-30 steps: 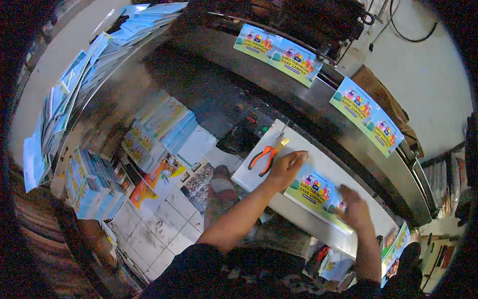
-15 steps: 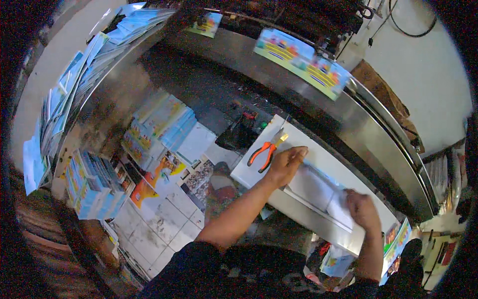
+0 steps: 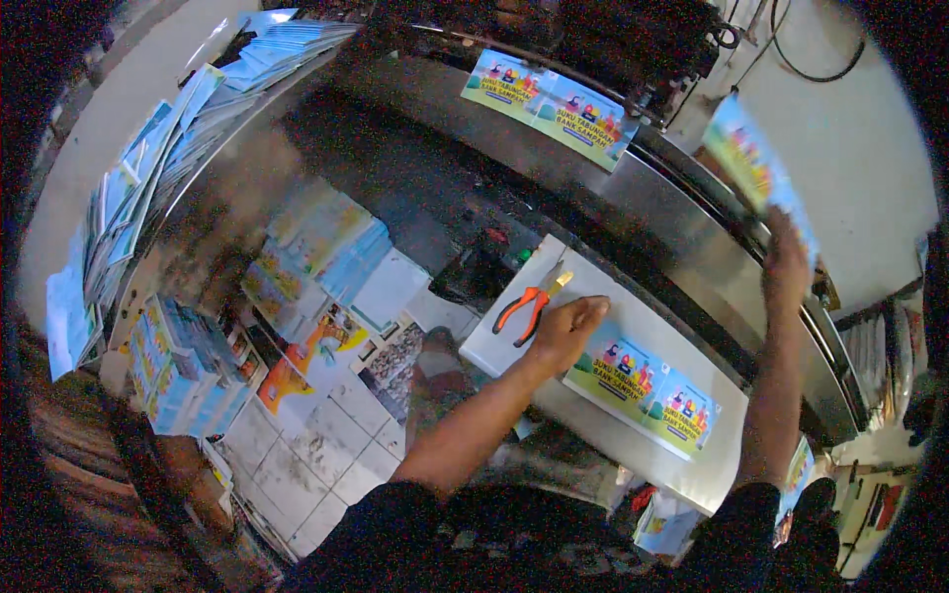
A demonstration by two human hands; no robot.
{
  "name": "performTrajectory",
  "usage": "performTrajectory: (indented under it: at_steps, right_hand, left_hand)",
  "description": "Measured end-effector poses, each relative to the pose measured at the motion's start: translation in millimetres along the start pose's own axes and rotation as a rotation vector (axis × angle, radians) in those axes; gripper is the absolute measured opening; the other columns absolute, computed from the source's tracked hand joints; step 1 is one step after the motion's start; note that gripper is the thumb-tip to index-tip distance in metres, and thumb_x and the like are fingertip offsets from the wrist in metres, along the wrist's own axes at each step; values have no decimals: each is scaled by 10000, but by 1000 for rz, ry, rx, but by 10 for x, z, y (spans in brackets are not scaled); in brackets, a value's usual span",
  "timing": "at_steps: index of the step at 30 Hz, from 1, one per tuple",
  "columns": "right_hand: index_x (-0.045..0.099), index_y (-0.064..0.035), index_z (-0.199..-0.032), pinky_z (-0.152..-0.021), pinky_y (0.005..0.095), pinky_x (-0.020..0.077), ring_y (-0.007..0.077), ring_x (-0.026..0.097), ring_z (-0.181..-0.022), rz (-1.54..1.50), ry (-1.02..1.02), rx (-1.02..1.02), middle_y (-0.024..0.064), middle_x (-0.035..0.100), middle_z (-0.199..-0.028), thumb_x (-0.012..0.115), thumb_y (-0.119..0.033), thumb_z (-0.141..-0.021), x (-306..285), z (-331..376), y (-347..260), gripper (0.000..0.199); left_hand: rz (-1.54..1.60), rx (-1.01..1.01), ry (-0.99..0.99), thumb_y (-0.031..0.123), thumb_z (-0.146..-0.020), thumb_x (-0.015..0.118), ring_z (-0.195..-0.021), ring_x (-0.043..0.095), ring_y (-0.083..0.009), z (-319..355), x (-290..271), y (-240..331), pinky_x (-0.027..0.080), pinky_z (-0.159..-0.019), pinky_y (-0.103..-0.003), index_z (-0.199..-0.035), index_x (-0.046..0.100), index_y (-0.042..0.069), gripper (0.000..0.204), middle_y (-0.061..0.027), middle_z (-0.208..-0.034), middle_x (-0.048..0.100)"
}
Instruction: The person inserts paper sheets into booklet covers, gathers and aligns a stack of booklets by hand, and then carries the stack across the room to place it onto a table.
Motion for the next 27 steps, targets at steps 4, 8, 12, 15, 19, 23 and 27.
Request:
performTrajectory:
  at_steps: [4, 8, 12, 15, 19, 23, 27]
  right_hand:
    - [591, -87, -1166, -830, 438, 485, 340, 597, -1025, -162, -243, -60, 180, 615, -1134, 472, -116, -908, 327, 501, -370, 286]
    - [593, -96, -1158, -727, 442, 506, 345, 633, -842, -156, -540, 39, 169, 636, -979, 641, -182, -800, 338, 1232, -383, 370]
    - [547, -62, -1209, -875, 407, 491, 332, 577, -1047, -405, -791, -117, 158, 590, -1163, 776, -357, -676, -317, 1780, -1185, 651]
    - [500, -70, -1269, -967, 424, 442, 348, 477, -1199, -359, -1004, -118, 159, 501, -1313, 764, -439, -664, -448, 1970, -1428, 756]
    - [543, -70, -1221, -949, 410, 453, 337, 532, -1132, -423, -942, -61, 147, 554, -1249, 839, -371, -568, -434, 1914, -1323, 777]
    - [562, -60, -1199, -908, 395, 481, 313, 586, -1051, -584, -1010, 11, 136, 582, -1215, 786, -271, -659, -387, 1836, -1141, 622]
    - [638, -22, -1017, -739, 378, 508, 303, 643, -882, -637, -921, 128, 169, 648, -1041, 597, -105, -809, -428, 1577, -757, 228]
  left_hand:
    - [125, -17, 7, 341, -948, 520, -1113, 560, -183, 21, 36, -46, 427, -963, -316, -1183, 576, -14, 429, -139, -1133, 630]
    - [135, 16, 4, 323, -950, 526, -1100, 568, -183, 19, 52, -91, 437, -951, -307, -1176, 578, -16, 410, -130, -1124, 633]
    - [150, 15, 13, 318, -948, 531, -1089, 578, -192, 32, -11, -59, 448, -934, -304, -1176, 581, -7, 400, -136, -1130, 633]
    - [4, 85, 23, 309, -945, 537, -1078, 585, -195, 12, -21, -35, 449, -929, -307, -1179, 579, -8, 396, -143, -1142, 630]
    - [64, 26, -1, 295, -944, 539, -1085, 582, -195, -2, 31, -55, 447, -933, -306, -1177, 579, -16, 391, -145, -1148, 628]
    - [91, 15, 13, 290, -943, 538, -1072, 585, -187, 21, 8, 19, 447, -929, -300, -1181, 577, -19, 392, -139, -1139, 632]
    - [98, 21, 32, 297, -944, 535, -1042, 592, -167, 43, -13, 11, 447, -922, -289, -1178, 582, -15, 393, -126, -1123, 639]
Point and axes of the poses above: each hand's wrist, its own z-axis away from the middle knuckle, its own x-axis out of the palm, y = z × x, the point moved 6 cm from there along -z, towards the middle knuckle
